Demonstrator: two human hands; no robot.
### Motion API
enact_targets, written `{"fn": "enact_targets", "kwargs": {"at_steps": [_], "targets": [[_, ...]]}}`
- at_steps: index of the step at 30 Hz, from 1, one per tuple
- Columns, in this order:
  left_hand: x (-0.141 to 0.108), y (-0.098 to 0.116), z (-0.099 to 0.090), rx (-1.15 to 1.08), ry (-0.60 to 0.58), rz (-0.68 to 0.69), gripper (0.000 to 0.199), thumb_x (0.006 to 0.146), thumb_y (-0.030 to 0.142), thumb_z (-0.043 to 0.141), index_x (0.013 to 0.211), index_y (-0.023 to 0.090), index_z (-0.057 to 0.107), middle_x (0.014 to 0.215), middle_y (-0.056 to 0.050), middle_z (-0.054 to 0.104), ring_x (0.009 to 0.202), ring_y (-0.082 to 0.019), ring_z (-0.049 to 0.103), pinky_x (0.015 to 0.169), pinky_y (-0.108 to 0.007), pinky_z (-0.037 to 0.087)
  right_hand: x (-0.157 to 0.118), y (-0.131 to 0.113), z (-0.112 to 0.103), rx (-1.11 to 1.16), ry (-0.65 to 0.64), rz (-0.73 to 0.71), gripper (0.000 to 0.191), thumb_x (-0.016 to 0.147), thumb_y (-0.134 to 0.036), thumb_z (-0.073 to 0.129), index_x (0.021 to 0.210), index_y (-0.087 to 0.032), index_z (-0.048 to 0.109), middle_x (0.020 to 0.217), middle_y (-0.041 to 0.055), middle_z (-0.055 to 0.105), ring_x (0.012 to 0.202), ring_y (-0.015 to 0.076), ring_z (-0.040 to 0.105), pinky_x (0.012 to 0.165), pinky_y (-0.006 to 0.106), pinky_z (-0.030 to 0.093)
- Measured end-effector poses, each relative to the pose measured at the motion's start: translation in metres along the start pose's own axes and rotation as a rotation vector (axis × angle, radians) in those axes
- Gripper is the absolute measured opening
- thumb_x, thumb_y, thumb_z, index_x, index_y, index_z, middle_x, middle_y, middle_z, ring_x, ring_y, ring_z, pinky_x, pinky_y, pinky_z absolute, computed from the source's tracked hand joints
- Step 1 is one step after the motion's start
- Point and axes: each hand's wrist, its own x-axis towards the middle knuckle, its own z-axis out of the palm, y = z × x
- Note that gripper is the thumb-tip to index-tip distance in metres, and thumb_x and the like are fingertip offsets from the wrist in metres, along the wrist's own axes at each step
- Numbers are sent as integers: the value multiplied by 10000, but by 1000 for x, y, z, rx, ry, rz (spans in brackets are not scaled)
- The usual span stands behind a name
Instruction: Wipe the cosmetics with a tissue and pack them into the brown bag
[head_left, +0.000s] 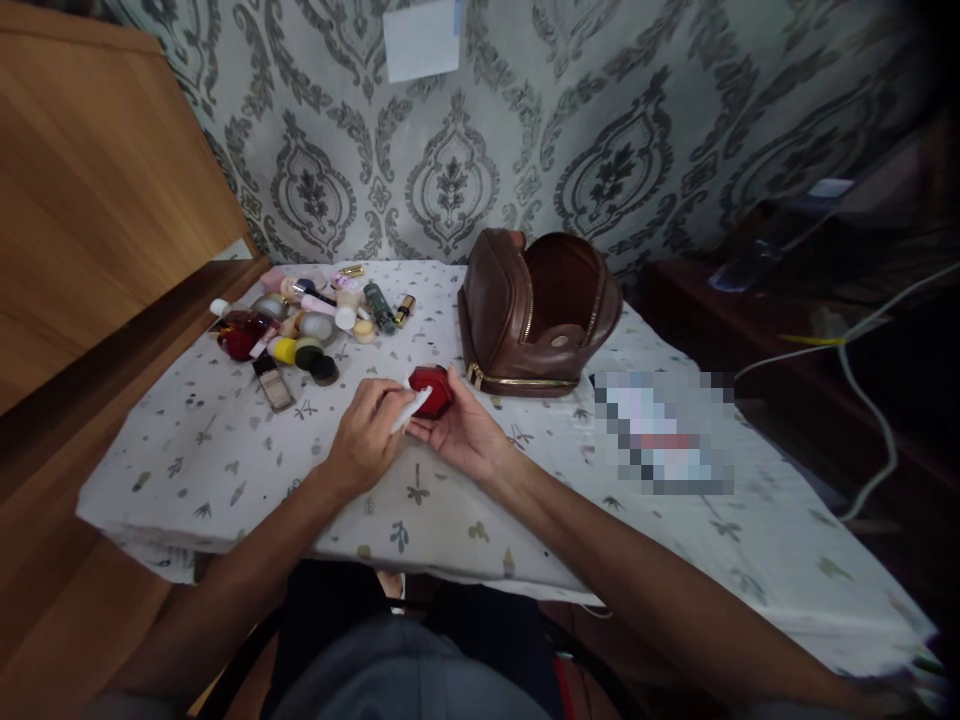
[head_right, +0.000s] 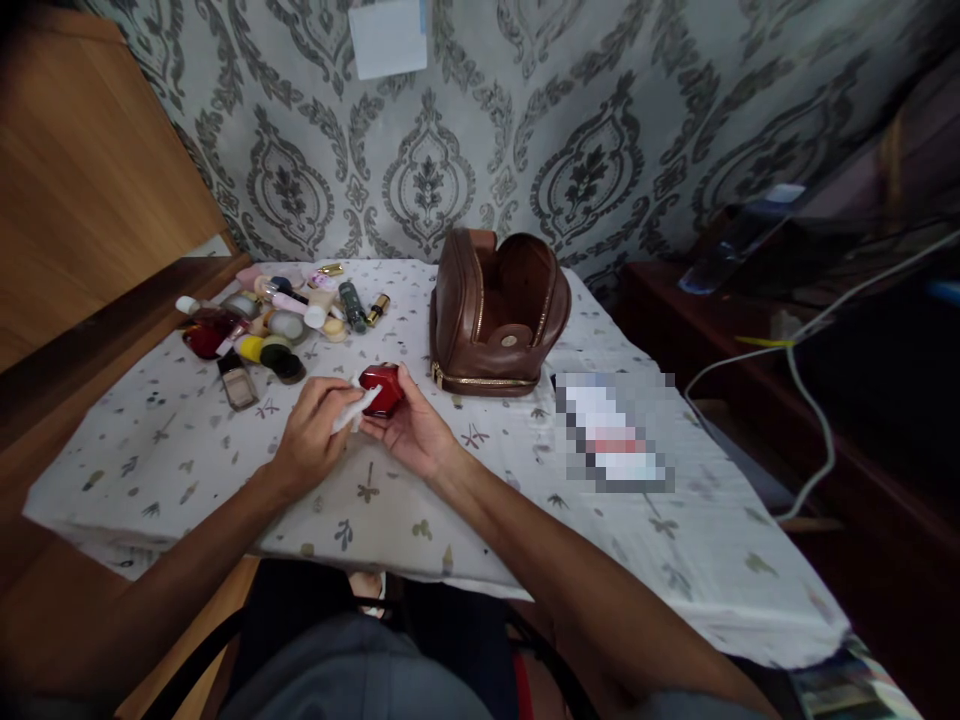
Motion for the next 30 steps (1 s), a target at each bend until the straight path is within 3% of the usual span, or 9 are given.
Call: {"fn": "enact_targets", "kwargs": {"at_steps": [5, 9, 12, 15, 17, 19, 23, 27, 30], "targets": [[3, 0, 5, -2, 24, -81, 272, 916, 88, 417, 1139, 148, 563, 1043, -112, 541, 985, -237, 526, 889, -395, 485, -1, 4, -2, -39, -41, 42, 238, 873, -417, 691, 987, -210, 665, 845, -2, 717, 732, 134, 663, 728, 279, 587], [1, 5, 1, -50, -50, 2, 226, 933, 110, 424, 1097, 158, 571, 1013, -105, 568, 966, -231, 535, 870, -385, 487, -3, 4, 2, -101, -90, -73, 258, 777, -338, 786, 955, -207, 651, 870, -21, 701, 768, 111, 641, 707, 227, 560], [-3, 7, -12, -109, -80, -22, 217, 938, 123, 447, 1118, 174, 557, 1023, -89, 588, 974, -211, 559, 865, -354, 496, -2, 4, 3, -230, -50, -235, 460, 658, -306, 860, 1042, -216, 622, 929, -20, 681, 825, 119, 640, 751, 240, 545], [-4, 3, -30, -110, 17, -178, 163, 937, 164, 507, 1090, 189, 557, 988, -59, 605, 937, -190, 584, 832, -324, 500, 1, 6, 0, -452, 57, -371, 807, 517, -243, 909, 1235, -245, 540, 1024, -8, 655, 926, 153, 641, 866, 301, 524], [-3, 2, -39, -109, 68, -242, 121, 938, 194, 525, 1050, 193, 570, 973, -49, 611, 924, -188, 591, 822, -323, 497, 3, 9, -3, -643, 67, -439, 936, 450, -206, 916, 1293, -246, 510, 1047, 1, 641, 983, 180, 627, 938, 336, 493], [-1, 2, -43, -135, 32, -234, 111, 942, 209, 527, 1034, 190, 586, 993, -54, 619, 944, -193, 593, 837, -331, 490, 3, 12, -6, -822, 36, -469, 867, 457, -211, 898, 1250, -232, 548, 1020, 7, 640, 984, 203, 616, 956, 366, 478], [4, 3, -34, -167, -184, -148, 155, 970, 232, 485, 1029, 186, 621, 1010, -71, 637, 979, -209, 572, 876, -347, 463, -2, 15, -5, -1098, -33, -536, 510, 532, -235, 839, 1007, -210, 654, 908, 0, 628, 855, 202, 590, 869, 373, 484], [8, -9, -22, -91, -184, -338, 199, 970, 272, 447, 923, 181, 617, 893, -56, 606, 876, -212, 561, 801, -341, 448, -7, 13, -1, -1207, -13, -646, 429, 525, -258, 843, 909, -220, 656, 857, -11, 601, 825, 203, 554, 839, 368, 469], [8, -22, -19, -136, -180, -471, 191, 941, 286, 447, 876, 176, 590, 835, -34, 597, 799, -194, 553, 737, -316, 433, -7, 10, 0, -1160, -20, -642, 476, 550, -282, 848, 976, -224, 645, 934, 4, 622, 887, 212, 572, 883, 375, 466]]}}
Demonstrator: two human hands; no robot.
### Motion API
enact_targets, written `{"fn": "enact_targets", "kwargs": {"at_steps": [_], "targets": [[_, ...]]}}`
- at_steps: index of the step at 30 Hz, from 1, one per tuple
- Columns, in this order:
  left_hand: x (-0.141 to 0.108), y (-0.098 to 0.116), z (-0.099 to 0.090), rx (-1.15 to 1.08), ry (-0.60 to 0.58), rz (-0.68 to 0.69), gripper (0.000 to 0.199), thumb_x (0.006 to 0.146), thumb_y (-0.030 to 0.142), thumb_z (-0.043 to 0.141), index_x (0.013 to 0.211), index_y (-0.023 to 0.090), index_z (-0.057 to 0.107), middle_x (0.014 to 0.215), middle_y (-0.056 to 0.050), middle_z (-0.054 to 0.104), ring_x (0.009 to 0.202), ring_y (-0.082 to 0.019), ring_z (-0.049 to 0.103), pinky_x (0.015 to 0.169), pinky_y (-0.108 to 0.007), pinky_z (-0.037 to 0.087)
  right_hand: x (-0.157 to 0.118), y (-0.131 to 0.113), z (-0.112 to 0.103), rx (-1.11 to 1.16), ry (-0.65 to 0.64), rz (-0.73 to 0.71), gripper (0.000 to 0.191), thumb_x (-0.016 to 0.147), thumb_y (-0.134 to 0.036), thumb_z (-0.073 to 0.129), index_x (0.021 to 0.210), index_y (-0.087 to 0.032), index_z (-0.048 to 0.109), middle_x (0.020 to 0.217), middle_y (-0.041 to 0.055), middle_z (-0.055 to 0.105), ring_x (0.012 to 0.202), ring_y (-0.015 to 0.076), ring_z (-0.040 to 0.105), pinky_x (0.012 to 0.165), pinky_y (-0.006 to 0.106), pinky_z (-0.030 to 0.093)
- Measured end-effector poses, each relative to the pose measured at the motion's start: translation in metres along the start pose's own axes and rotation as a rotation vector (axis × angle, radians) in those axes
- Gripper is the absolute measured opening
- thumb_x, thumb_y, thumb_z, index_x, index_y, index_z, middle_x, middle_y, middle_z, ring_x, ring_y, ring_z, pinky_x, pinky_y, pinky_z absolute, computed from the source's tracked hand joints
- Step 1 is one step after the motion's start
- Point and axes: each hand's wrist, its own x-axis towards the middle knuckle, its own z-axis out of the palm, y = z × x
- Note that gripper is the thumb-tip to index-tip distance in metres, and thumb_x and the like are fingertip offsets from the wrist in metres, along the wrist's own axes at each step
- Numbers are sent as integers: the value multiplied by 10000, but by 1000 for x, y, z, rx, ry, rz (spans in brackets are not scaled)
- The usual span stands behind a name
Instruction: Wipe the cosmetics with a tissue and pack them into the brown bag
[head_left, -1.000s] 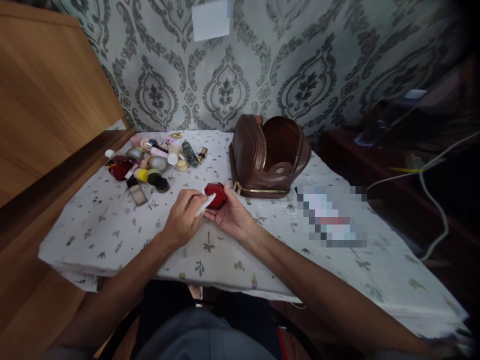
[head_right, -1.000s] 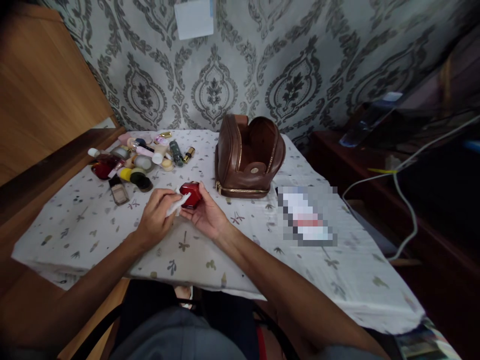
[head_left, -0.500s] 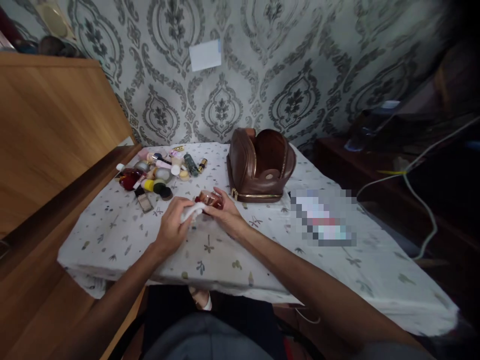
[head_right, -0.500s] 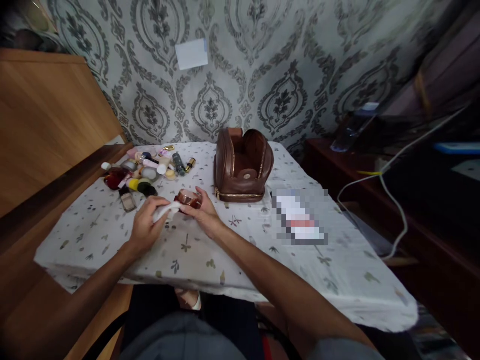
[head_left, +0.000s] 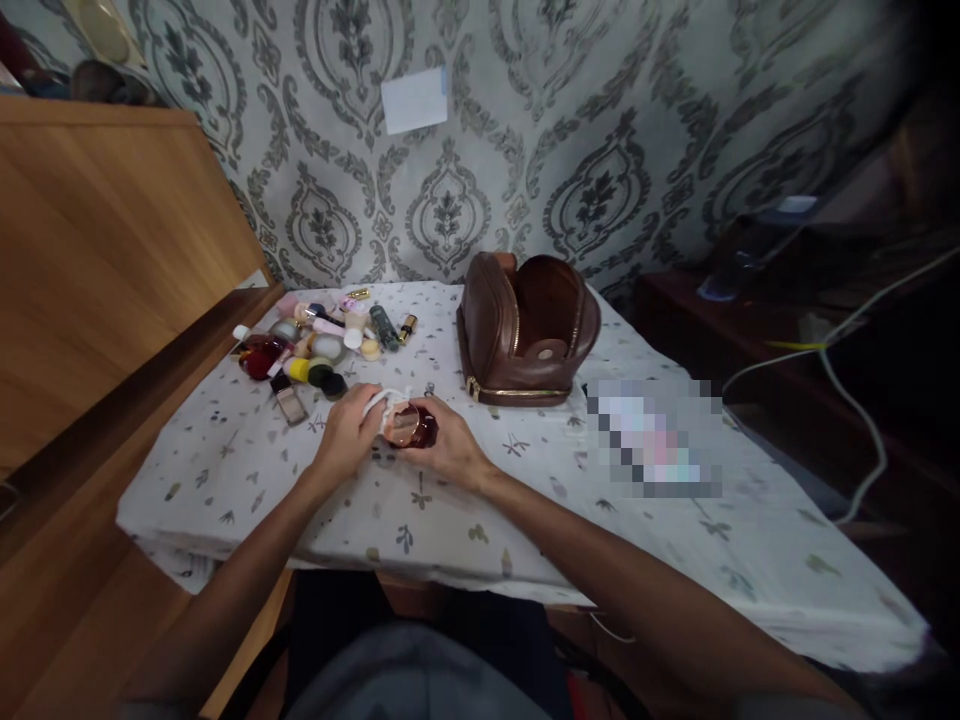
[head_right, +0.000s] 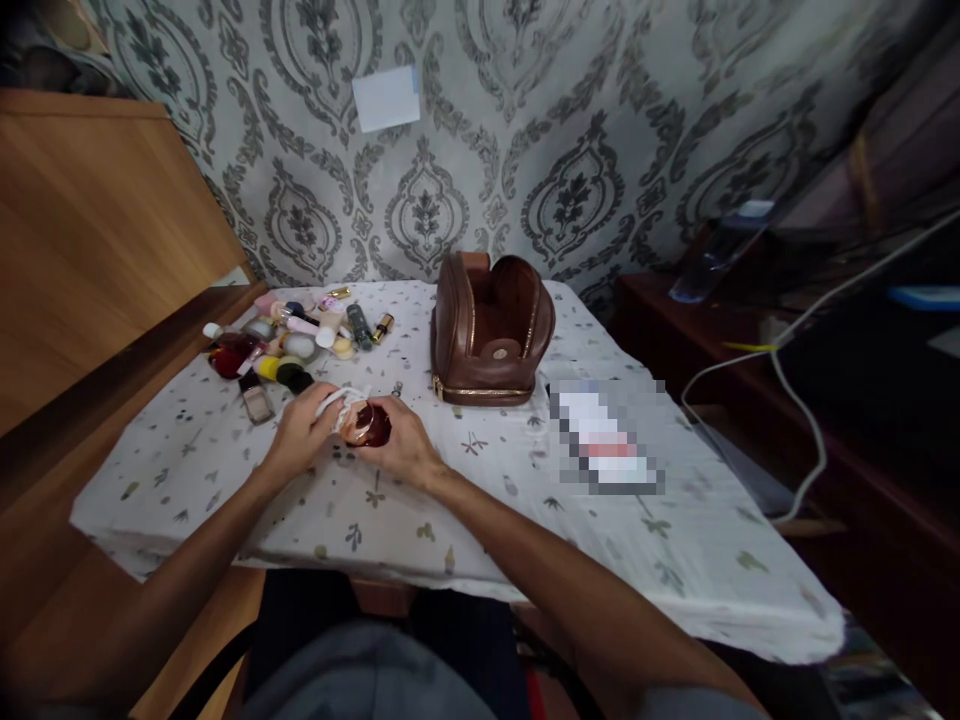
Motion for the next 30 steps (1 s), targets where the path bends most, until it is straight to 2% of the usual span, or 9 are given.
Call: {"fn": "enact_targets", "kwargs": {"at_steps": [4, 8, 12, 17, 20, 23, 25, 27, 30], "targets": [[-2, -4, 1, -209, -79, -140, 200, 906, 313, 442, 814, 177, 557, 719, 5, 557, 687, -159, 519, 627, -266, 401, 3, 1, -2, 165, 14, 55, 544, 577, -294, 860, 1053, -216, 610, 1001, 20, 637, 949, 203, 597, 920, 360, 475], [-4, 5, 4, -452, -59, -273, 231, 873, 387, 502, 802, 176, 564, 727, 3, 565, 677, -144, 509, 599, -244, 417, 2, -7, -2, 294, 14, 51, 560, 583, -301, 877, 1070, -228, 610, 1068, 38, 657, 1012, 213, 614, 952, 367, 476], [3, 15, 5, -859, -181, -579, 362, 712, 504, 672, 846, 180, 585, 678, 24, 557, 523, -94, 440, 454, -203, 345, 0, -20, -3, 314, 12, 31, 563, 588, -327, 885, 1084, -245, 633, 1073, 42, 683, 1039, 234, 630, 985, 388, 464], [8, 30, 2, -1056, -270, -751, 307, 557, 342, 754, 785, 186, 620, 654, 17, 593, 501, -85, 460, 422, -181, 319, 1, -44, -7, 245, 6, -44, 619, 555, -314, 901, 1118, -258, 651, 1121, 43, 678, 1101, 260, 611, 1024, 408, 440], [7, 42, -5, -1018, -386, -703, 316, 583, 380, 762, 820, 190, 674, 628, 3, 617, 488, -110, 494, 423, -205, 356, 9, -67, -21, 169, 77, -122, 611, 554, -292, 900, 1110, -246, 650, 1145, 46, 661, 1105, 252, 602, 1027, 396, 437], [10, 46, -17, -868, -608, -480, 327, 687, 471, 737, 884, 211, 744, 661, -30, 677, 543, -165, 570, 477, -257, 457, 31, -92, -51, 169, 199, -174, 558, 604, -309, 874, 1104, -232, 638, 1118, 49, 668, 1051, 230, 617, 1002, 389, 453], [18, 42, -22, -728, -660, -315, 315, 745, 487, 708, 947, 253, 770, 835, -50, 745, 725, -230, 662, 629, -312, 552, 56, -103, -78, 172, 348, -219, 503, 635, -316, 848, 1081, -232, 631, 1096, 40, 683, 1024, 210, 619, 1001, 382, 452], [28, 30, -19, -602, -594, -213, 321, 773, 507, 685, 981, 280, 777, 997, -43, 759, 935, -281, 683, 830, -365, 568, 86, -105, -108, 188, 515, -232, 404, 651, -347, 823, 978, -221, 622, 1002, 19, 691, 963, 189, 620, 966, 358, 470], [39, 3, 0, -483, -399, -185, 401, 753, 583, 674, 972, 266, 781, 1053, -43, 760, 1055, -320, 665, 985, -423, 518, 129, -90, -145, 197, 649, -62, 376, 608, -303, 820, 892, -196, 597, 848, -18, 676, 804, 154, 609, 845, 318, 508]]}}
